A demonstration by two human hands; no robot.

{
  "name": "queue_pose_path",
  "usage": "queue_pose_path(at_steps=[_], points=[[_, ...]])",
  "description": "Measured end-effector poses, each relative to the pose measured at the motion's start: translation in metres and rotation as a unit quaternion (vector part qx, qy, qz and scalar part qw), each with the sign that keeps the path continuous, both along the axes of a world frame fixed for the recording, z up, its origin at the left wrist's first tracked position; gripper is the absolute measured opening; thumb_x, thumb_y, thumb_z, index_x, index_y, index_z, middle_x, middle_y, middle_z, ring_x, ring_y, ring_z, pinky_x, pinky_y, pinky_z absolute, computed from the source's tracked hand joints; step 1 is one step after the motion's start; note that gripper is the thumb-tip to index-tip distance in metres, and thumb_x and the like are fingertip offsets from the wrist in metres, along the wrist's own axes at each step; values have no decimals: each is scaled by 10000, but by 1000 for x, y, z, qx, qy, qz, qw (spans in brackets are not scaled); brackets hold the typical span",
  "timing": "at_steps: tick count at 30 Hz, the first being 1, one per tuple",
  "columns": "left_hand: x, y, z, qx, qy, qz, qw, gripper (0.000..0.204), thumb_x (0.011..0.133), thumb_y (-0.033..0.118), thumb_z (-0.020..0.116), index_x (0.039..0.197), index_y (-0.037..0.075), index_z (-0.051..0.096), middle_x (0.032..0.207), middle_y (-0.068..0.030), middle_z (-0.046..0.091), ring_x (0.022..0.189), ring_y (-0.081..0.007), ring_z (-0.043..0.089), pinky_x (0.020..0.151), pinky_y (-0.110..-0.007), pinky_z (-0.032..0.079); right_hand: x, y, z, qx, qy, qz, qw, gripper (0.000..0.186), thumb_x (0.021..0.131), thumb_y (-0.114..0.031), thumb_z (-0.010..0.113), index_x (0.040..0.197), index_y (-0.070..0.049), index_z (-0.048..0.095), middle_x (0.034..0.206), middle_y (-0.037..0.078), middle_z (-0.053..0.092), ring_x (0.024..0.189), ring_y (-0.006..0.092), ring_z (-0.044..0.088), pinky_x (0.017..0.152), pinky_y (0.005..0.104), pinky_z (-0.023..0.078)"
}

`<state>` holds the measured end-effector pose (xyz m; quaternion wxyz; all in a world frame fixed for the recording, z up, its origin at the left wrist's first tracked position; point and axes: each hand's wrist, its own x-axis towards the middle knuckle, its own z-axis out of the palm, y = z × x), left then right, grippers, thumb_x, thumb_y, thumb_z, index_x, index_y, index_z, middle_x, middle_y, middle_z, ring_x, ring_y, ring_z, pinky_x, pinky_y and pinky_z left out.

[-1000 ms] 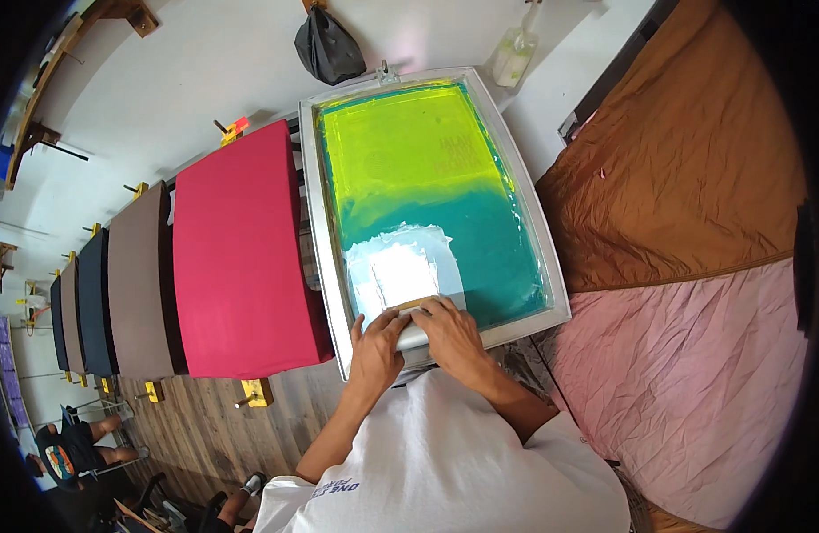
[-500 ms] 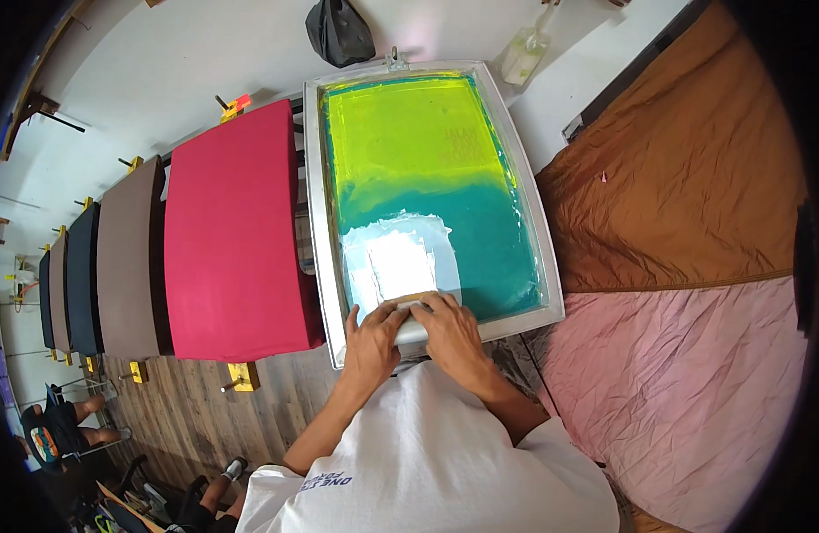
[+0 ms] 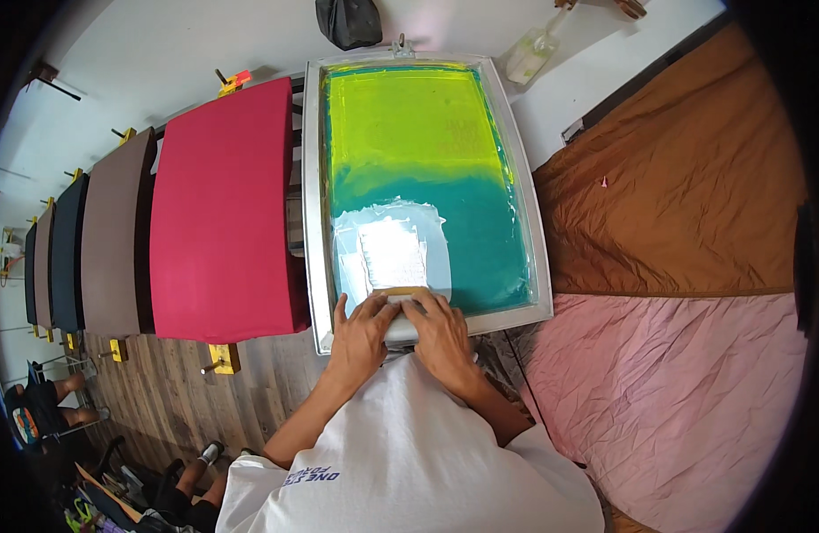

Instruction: Applying white ink to a mesh screen using a squeegee to print designs onto t-shirts.

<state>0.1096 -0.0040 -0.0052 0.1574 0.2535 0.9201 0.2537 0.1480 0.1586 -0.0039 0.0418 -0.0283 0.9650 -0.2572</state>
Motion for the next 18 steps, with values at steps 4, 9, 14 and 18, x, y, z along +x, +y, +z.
queue_pose_path(at_steps=[4, 9, 14, 18], points=[[6, 0, 5, 2, -1, -1, 1000, 592, 715, -87, 601, 1276, 99, 597, 1297, -138, 595, 1252, -298, 548, 1115, -629, 264, 3, 0, 7, 11, 8, 9, 1000, 323, 836, -26, 535, 1133, -30, 661, 1174, 134, 591, 1163, 300, 545, 862, 463, 458], [10, -1, 3, -12, 10, -12, 1000, 597, 718, -75, 608, 1287, 106, 589, 1294, -141, 597, 1254, -296, 547, 1122, -616, 264, 7, 1, 4, 7, 0, 11, 1000, 340, 833, -22, 536, 1149, -37, 661, 1185, 133, 591, 1175, 306, 539, 885, 462, 445], [9, -1, 4, 4, 1, -15, 1000, 583, 713, -73, 610, 1268, 106, 598, 1269, -140, 612, 1216, -293, 576, 1119, -616, 269, 9, 3, 0, -17, -13, 11, 1000, 357, 806, 14, 552, 1142, -37, 661, 1186, 130, 593, 1169, 308, 540, 889, 465, 446], [-19, 1, 10, -4, -1, -9, 1000, 635, 639, -90, 628, 1245, 101, 616, 1246, -114, 643, 1219, -269, 572, 1098, -572, 337, -18, 5, 11, -22, 19, -1, 1000, 442, 671, 112, 586, 1085, -18, 672, 1144, 131, 626, 1070, 339, 579, 872, 447, 479]])
